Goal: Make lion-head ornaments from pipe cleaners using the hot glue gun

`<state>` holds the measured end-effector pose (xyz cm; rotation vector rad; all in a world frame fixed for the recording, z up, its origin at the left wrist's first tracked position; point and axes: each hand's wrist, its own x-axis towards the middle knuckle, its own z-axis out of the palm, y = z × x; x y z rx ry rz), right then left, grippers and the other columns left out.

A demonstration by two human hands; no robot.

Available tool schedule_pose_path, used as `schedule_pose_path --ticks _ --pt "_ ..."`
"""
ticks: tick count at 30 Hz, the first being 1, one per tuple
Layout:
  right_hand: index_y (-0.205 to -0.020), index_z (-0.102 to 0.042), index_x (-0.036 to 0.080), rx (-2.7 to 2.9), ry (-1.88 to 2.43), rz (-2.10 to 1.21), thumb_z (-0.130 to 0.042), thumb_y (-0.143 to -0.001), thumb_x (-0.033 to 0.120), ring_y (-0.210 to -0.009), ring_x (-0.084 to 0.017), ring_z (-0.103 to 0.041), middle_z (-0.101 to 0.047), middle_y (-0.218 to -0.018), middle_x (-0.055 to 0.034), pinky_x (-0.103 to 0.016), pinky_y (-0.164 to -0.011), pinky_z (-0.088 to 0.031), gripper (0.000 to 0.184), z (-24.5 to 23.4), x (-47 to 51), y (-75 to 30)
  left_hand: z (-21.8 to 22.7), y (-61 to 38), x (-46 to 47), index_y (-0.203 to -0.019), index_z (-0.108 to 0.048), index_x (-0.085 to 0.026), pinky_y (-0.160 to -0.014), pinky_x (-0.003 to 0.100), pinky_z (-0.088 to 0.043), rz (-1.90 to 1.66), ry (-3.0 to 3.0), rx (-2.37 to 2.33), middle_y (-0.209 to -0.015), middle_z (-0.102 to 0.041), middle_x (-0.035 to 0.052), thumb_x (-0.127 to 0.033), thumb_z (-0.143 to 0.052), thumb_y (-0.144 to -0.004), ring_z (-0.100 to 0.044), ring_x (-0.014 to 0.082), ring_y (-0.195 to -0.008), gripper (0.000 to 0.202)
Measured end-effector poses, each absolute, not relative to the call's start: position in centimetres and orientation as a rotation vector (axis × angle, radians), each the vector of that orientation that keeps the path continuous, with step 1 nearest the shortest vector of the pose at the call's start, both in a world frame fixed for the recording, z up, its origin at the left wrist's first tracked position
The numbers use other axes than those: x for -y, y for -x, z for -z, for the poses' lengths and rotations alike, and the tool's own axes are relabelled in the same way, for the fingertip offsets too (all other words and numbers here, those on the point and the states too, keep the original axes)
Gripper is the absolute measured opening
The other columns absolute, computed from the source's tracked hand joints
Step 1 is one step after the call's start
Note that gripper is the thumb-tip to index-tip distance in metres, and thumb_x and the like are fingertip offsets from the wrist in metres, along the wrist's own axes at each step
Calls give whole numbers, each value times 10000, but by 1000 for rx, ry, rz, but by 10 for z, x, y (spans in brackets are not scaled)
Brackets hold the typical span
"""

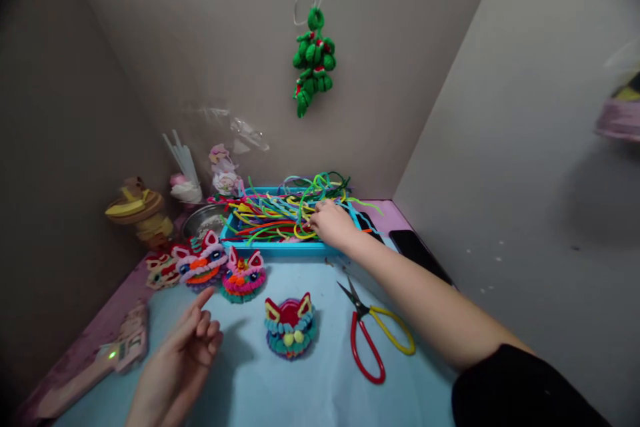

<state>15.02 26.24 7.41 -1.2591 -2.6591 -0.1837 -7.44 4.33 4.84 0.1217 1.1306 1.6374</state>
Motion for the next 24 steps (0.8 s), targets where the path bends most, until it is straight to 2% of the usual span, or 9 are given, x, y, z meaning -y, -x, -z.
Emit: schedule_pose_path --ticks 2,7,10,16,20,24 --pt "-844 -722 177 2712 1330 266 -569 -791 250 -905 -256 -500 -606 -946 -136 -336 -760 -396 177 -71 -267 -149 -50 76 -45 -1066 -615 -148 -476 161 -482 -1635 -81 -1143 -525 -441 -36 -107 -544 -769 -534 84 -509 309" --pt "-808 -706 185 2672 1311 265 -521 -829 265 -935 -245 -495 -610 -972 -117 -332 -784 -388 203 -68 -267 -155 -49 75 -49 -1076 -594 -150 -534 172 -516 -1548 -15 -1190 -705 -574 22 -19 -486 -785 -589 84 -591 337" --pt "-801 -685 186 2510 1256 183 -493 -843 274 -938 -227 -504 -616 -965 -92 -322 -794 -391 215 -76 -264 -164 -50 71 -48 -996 -605 -133 -560 178 -528 -1515 -28 -1177 -733 -581 26 20 -491 -768 -597 85 -605 297" --pt "-672 -641 175 2110 1273 -64 -584 -738 286 -736 -164 -559 -617 -766 -40 -273 -677 -414 141 -109 -266 -198 -50 70 -47 -885 -605 -135 -561 179 -529 -1537 -21 -1157 -703 -562 8 31 -496 -765 -587 77 -582 231" --pt "-677 -628 156 1745 1309 -303 -625 -691 375 -544 -122 -509 -574 -593 4 -234 -513 -375 219 -131 -261 -220 -49 71 -47 -861 -602 -137 -559 175 -523 -1557 -30 -1112 -700 -556 3 28 -506 -766 -583 71 -577 213" --pt "-711 -615 153 1443 1207 -164 -637 -688 363 -516 -102 -473 -554 -585 20 -230 -503 -368 212 -153 -249 -231 -50 70 -47 -833 -595 -130 -539 163 -513 -1583 -50 -1100 -685 -545 -4 19 -493 -783 -571 60 -559 188"
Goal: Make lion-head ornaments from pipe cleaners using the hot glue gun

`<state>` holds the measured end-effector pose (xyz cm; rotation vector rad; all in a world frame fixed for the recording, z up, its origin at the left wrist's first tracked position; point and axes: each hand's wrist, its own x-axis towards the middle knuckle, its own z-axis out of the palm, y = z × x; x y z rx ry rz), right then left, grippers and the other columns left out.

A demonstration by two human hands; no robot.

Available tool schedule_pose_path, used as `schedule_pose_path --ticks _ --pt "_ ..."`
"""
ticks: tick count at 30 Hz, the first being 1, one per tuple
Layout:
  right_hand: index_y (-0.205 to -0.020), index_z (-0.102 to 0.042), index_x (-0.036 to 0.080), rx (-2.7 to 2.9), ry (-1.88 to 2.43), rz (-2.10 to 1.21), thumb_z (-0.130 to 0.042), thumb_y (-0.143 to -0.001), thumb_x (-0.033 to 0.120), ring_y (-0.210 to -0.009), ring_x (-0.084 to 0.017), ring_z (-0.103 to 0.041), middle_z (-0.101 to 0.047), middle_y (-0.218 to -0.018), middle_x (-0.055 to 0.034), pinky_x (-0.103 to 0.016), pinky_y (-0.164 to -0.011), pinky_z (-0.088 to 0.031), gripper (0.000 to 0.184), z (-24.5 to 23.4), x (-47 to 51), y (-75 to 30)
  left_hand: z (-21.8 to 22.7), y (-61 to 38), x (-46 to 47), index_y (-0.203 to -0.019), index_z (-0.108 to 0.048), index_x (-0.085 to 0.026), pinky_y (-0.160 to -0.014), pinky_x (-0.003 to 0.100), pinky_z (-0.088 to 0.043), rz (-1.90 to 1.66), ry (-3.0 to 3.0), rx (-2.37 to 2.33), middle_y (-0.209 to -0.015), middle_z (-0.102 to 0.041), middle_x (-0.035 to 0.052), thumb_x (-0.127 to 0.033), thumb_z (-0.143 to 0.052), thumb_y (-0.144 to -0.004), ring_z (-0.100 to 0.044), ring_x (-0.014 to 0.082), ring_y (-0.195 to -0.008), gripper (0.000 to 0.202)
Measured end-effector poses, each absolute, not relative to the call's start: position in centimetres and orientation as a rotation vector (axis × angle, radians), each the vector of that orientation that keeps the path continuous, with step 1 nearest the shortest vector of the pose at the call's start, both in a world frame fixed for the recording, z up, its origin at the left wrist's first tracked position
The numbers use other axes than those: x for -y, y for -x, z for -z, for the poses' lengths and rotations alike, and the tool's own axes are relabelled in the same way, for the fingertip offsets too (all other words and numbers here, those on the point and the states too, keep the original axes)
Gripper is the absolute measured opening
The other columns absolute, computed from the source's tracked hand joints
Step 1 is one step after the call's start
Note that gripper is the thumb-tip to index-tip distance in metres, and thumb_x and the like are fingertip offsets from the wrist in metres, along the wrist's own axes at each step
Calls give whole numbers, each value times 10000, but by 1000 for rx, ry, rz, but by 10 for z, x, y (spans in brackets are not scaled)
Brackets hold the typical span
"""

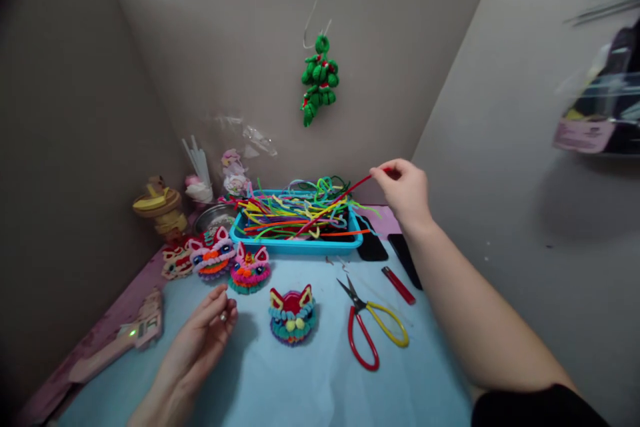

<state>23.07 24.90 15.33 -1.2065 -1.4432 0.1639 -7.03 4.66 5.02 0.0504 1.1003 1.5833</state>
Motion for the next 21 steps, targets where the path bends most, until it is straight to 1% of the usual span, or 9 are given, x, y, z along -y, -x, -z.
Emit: schedule_pose_path --ticks 4,7,9,11,12,14,16,19,21 --pt "-739 -608 166 1375 1124 52 -621 -724 318 -574 -115 -493 -573 -645 0 -258 -559 -397 153 -176 -235 -241 -48 70 -45 -825 -591 -128 -539 155 -504 -1602 -74 -1085 -686 -545 -6 15 -502 -780 -565 54 -556 174" --pt "-768 -612 171 1356 1088 213 -601 -764 325 -596 -125 -497 -586 -684 -30 -277 -578 -408 154 -194 -216 -248 -44 71 -45 -820 -593 -131 -543 155 -493 -1629 -129 -1067 -689 -547 -7 3 -539 -757 -559 53 -557 157" --pt "-781 -622 179 1335 1076 388 -594 -784 338 -638 -140 -517 -595 -722 -48 -290 -605 -419 161 -203 -196 -250 -40 71 -46 -815 -594 -137 -543 155 -480 -1653 -168 -1073 -685 -548 -12 -23 -589 -726 -553 53 -558 144" --pt "-827 -637 192 1365 1049 576 -563 -820 344 -729 -163 -545 -615 -771 -66 -308 -668 -435 169 -207 -172 -248 -37 69 -46 -818 -598 -144 -548 157 -463 -1676 -223 -1097 -692 -555 -17 -76 -654 -684 -549 57 -569 161" --pt "-836 -646 191 1357 1012 661 -561 -826 346 -750 -171 -556 -621 -763 -65 -322 -705 -438 177 -207 -160 -246 -37 68 -45 -828 -603 -150 -556 161 -457 -1686 -276 -1111 -710 -565 -16 -116 -684 -666 -551 61 -586 184" --pt "-855 -657 184 1332 926 703 -571 -821 348 -751 -170 -581 -638 -766 -57 -339 -742 -450 188 -202 -137 -238 -37 61 -40 -853 -623 -164 -583 175 -448 -1700 -459 -1151 -751 -592 -7 -214 -717 -650 -559 78 -635 229" --pt "-900 -658 188 1339 857 541 -569 -821 353 -747 -166 -607 -649 -778 -41 -347 -744 -475 204 -190 -116 -224 -42 49 -32 -855 -656 -171 -626 202 -445 -1665 -744 -1182 -773 -621 17 -298 -713 -658 -569 111 -695 241" --pt "-970 -644 193 1337 792 13 -540 -836 360 -672 -155 -628 -659 -784 -31 -353 -672 -521 239 -161 -86 -192 -51 25 -17 -853 -701 -156 -706 258 -453 -1430 -1143 -1071 -821 -652 74 -344 -700 -666 -581 171 -773 265" --pt "-976 -651 205 1360 793 -332 -547 -821 376 -646 -160 -635 -677 -792 -42 -339 -619 -531 252 -135 -66 -167 -55 10 -10 -1001 -676 -170 -688 276 -460 -1330 -1197 -944 -884 -644 79 -375 -704 -658 -576 172 -748 400"
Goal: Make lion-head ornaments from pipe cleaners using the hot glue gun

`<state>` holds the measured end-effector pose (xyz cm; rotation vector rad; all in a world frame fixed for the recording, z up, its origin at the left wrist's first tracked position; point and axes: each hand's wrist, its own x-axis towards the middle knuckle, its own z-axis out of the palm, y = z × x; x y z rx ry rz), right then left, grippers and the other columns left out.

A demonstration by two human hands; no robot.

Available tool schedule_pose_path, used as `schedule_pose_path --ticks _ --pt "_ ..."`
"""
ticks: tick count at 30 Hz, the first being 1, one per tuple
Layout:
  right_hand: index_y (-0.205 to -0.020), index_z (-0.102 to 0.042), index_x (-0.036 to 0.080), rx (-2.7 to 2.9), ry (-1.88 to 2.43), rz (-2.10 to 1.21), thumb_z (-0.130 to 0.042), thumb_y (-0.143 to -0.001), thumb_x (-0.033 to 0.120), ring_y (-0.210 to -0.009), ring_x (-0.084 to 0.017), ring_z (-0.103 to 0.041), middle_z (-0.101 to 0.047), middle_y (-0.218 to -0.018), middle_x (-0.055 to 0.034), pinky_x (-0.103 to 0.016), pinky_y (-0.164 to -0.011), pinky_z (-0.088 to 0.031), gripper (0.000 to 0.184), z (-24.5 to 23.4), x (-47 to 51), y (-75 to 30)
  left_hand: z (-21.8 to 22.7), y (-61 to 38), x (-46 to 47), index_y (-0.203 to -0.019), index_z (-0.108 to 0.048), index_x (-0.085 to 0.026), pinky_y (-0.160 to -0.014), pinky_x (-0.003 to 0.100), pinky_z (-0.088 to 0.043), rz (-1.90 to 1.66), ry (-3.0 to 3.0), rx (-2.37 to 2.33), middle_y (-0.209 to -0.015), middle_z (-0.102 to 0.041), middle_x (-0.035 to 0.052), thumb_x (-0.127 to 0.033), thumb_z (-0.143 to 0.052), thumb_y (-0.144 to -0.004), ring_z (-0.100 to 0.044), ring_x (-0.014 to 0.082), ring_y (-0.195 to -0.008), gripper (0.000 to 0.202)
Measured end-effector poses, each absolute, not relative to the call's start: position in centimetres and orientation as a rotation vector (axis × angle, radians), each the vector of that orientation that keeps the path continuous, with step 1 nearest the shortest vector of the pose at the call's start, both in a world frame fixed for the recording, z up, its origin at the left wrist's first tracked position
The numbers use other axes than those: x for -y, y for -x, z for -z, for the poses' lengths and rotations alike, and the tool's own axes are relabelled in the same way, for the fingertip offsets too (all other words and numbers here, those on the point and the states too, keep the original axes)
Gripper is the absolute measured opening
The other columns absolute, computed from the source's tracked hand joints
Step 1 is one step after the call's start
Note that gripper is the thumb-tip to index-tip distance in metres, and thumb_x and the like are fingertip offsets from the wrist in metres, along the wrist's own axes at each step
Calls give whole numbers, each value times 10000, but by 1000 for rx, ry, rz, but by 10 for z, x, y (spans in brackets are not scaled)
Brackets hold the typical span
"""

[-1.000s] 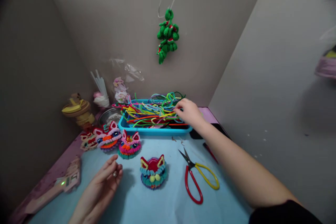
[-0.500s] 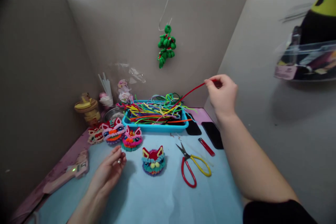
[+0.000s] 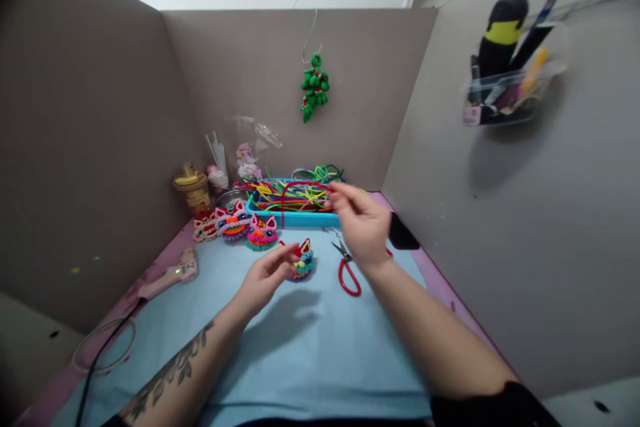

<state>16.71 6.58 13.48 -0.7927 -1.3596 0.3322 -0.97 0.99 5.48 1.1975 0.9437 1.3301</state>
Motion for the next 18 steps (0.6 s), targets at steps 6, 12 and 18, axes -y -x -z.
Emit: schedule_pose_path --ticks 6,12,18 --pt "-911 -684 212 1330 824 -909 -597 -766 353 -720 -187 -656 -703 -823 -41 -358 -701 -553 220 -53 -24 -113 -41 9 -12 -1023 -620 -143 -593 242 -422 -1545 -1061 -877 -807 -612 60 -512 -646 -674 -518 124 -634 509" --pt "-985 -642 202 1530 778 -966 -561 -789 289 -842 -183 -645 -688 -924 -53 -339 -772 -530 229 -17 -32 -113 -30 26 -18 -802 -597 -142 -591 222 -402 -1571 -1187 -935 -608 -543 -10 -387 -654 -712 -493 103 -585 267" --pt "-1016 -595 191 1787 850 -509 -539 -786 219 -796 -175 -601 -640 -924 -74 -325 -735 -507 239 -16 -38 -133 -24 25 -26 -818 -618 -132 -622 239 -432 -1630 -1097 -1083 -630 -570 -5 -400 -690 -658 -516 103 -591 320"
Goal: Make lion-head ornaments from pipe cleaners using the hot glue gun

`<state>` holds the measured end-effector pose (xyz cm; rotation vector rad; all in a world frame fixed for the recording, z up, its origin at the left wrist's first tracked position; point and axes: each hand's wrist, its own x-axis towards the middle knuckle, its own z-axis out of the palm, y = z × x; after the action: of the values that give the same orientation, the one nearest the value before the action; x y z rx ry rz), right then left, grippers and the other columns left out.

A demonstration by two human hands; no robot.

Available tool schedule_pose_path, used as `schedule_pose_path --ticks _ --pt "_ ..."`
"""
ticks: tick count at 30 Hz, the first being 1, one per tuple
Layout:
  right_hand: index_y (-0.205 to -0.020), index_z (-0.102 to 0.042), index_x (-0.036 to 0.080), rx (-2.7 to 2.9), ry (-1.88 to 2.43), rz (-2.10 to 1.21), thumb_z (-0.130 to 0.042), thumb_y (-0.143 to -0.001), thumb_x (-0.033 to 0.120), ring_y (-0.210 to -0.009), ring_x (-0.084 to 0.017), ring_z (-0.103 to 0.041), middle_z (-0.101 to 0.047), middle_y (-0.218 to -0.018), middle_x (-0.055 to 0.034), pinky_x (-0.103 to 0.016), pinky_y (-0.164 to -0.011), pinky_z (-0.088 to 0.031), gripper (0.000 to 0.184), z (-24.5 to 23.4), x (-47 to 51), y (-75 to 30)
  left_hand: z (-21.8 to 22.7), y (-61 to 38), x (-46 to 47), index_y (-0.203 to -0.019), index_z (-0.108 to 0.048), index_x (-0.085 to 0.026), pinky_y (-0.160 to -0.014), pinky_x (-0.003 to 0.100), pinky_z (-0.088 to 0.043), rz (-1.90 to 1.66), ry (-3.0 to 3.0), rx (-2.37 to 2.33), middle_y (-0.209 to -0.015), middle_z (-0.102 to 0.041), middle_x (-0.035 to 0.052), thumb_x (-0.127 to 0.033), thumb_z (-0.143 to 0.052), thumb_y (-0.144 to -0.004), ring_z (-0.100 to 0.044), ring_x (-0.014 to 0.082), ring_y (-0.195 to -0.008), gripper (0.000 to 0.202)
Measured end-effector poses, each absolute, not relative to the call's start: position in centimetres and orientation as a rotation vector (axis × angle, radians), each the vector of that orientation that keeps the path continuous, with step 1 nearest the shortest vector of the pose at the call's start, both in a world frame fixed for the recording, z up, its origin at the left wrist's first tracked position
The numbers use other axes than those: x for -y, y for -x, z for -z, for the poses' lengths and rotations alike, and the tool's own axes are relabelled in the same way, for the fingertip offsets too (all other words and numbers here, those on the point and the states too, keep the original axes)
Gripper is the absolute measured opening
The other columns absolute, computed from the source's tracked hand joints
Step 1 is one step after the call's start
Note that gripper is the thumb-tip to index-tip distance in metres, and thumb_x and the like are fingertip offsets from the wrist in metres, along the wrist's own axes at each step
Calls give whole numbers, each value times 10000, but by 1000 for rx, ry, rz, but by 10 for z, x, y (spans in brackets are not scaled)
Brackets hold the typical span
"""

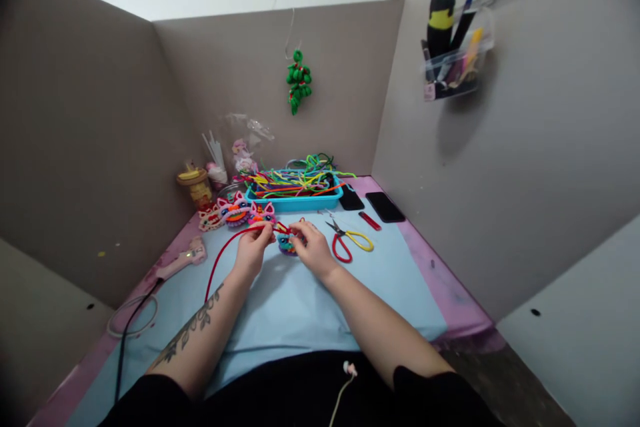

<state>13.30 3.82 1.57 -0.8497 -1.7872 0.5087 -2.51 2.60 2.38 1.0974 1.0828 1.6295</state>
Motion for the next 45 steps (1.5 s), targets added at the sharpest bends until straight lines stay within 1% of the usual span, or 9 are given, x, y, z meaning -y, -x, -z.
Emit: schedule_pose_path --ticks 4,7,13,21,26,30,34,40,45 --pt "-974 -614 220 1918 772 -356 -513 -825 226 -903 -197 -584 -647 -929 -71 -361 -823 -479 179 -14 -41 -136 -23 27 -30 -792 -620 -124 -601 229 -432 -1575 -942 -1026 -587 -532 -25 -406 -732 -598 -490 84 -556 360" --pt "-963 -623 230 1962 735 -299 -486 -847 213 -922 -189 -580 -653 -931 -67 -363 -858 -463 180 -11 -42 -134 -23 26 -30 -767 -626 -116 -594 218 -433 -1501 -884 -987 -597 -525 -25 -403 -755 -567 -486 72 -554 373" --pt "-917 -638 225 1939 747 -234 -462 -862 222 -875 -185 -589 -655 -882 -69 -358 -821 -474 185 -11 -40 -133 -22 22 -27 -761 -625 -102 -596 208 -436 -1449 -891 -970 -634 -554 -10 -379 -762 -578 -499 66 -566 359" --pt "-857 -631 211 1917 779 -321 -465 -845 204 -827 -186 -601 -663 -843 -65 -339 -792 -481 167 -12 -37 -128 -19 23 -30 -820 -625 -109 -647 237 -466 -1521 -846 -972 -692 -603 13 -365 -771 -571 -557 92 -626 386" --pt "-864 -619 206 1847 732 -434 -492 -825 197 -771 -170 -587 -645 -821 -48 -316 -747 -480 133 -7 -36 -123 -19 24 -29 -844 -615 -127 -708 261 -478 -1555 -867 -887 -788 -650 46 -380 -742 -620 -608 136 -753 360" --pt "-873 -612 192 1747 826 -547 -528 -797 208 -697 -155 -561 -616 -779 -35 -286 -669 -461 114 -8 -37 -123 -21 23 -27 -831 -623 -134 -742 282 -482 -1540 -930 -809 -769 -648 38 -383 -728 -642 -611 147 -775 330" --pt "-762 -588 191 1723 844 -623 -512 -790 198 -727 -165 -543 -580 -739 -23 -291 -691 -436 81 -12 -40 -127 -17 26 -28 -850 -654 -128 -785 297 -475 -1523 -1102 -838 -795 -643 45 -407 -668 -708 -598 148 -784 313" --pt "-755 -535 186 1759 800 -653 -467 -801 165 -766 -170 -512 -532 -760 -25 -295 -716 -405 85 -14 -44 -133 -8 31 -34 -973 -659 -140 -828 310 -452 -1376 -1445 -1042 -944 -669 74 -417 -563 -790 -597 179 -866 346" --pt "-743 -528 190 1806 762 -637 -473 -803 160 -763 -169 -492 -518 -754 -22 -293 -716 -390 87 -15 -44 -133 -7 33 -36 -1012 -656 -142 -787 297 -456 -1372 -1532 -1143 -942 -680 75 -402 -542 -795 -603 184 -846 357"
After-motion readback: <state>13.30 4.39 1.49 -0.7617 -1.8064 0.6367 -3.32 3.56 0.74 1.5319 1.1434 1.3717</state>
